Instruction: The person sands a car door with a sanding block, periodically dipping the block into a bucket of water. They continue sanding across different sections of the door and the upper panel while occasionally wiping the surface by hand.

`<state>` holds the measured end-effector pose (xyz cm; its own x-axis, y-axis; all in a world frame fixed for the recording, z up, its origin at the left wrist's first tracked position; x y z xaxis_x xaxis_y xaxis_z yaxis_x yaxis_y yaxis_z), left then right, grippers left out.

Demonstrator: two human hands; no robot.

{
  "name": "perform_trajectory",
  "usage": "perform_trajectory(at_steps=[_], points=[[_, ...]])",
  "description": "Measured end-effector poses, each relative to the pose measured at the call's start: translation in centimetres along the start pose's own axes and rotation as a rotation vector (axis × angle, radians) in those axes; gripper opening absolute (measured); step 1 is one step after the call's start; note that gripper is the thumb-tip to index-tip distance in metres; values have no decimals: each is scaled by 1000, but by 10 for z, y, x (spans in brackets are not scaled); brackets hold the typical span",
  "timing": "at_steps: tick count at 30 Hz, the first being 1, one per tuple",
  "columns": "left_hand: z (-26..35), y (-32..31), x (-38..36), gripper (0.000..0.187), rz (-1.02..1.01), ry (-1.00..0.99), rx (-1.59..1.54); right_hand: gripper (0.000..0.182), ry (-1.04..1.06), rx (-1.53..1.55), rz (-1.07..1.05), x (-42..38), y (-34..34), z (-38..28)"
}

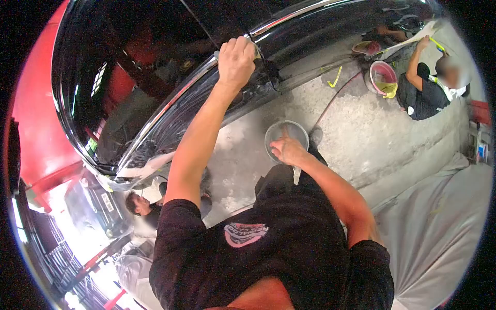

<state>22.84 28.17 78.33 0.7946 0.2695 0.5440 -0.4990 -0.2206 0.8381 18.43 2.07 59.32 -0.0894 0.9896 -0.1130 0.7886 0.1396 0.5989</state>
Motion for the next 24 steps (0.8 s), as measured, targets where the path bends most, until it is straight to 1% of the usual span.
perform_trajectory(at_steps=[1,3,4,5,7,9,11,12,13,15,16,17,19,21,23,24], points=[[-4,1,-6,15,-20,-8,19,29,6,2,-13,0,-1,-3],[-17,19,-30,16,22,31,-46,29,-47,28,-58,2,1,-5],[-26,28,-46,21,79,20,2,29,-46,27,-46,2,3,-2],[-35,24,-62,23,37,88,22,29,-42,66,-6,-2,4,3],[-30,27,-50,22,86,52,5,29,-47,116,25,-12,1,6],[-14,18,-22,19,56,-18,-100,29,-149,75,-53,-13,-3,17],[0,-2,-1,16,54,-23,-25,29,-116,64,-80,-8,-11,14],[-4,-1,-5,17,31,-19,-19,29,-78,55,-104,-3,-10,8],[-9,2,-13,18,0,-14,-12,29,-71,57,-119,-2,-12,0],[-24,23,-42,20,28,22,-56,28,-64,29,-55,2,0,-9],[-29,37,-54,18,73,42,-19,28,-64,29,-42,1,3,-6],[-39,32,-71,19,32,108,41,28,-60,45,-27,-2,3,-2],[-32,31,-60,20,84,78,14,28,-60,69,-24,-11,-4,2],[-16,16,-29,20,107,1,-109,28,-129,68,-92,-9,-11,13],[5,1,3,20,13,15,-61,28,-98,46,-108,-5,-17,6],[-1,0,1,20,15,31,-55,28,-67,24,-113,0,-17,1]])
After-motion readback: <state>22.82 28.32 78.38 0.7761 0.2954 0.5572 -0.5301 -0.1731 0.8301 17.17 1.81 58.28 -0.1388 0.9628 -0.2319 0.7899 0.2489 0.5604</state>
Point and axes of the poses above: each hand's wrist, its own x-axis towards the middle knuckle, its own y-axis out of the back of the hand, z = x × y, the point moved 7 cm from there along x, towards the middle knuckle, and after that the axes turned 2 degrees about y, right-handed, at the moved point
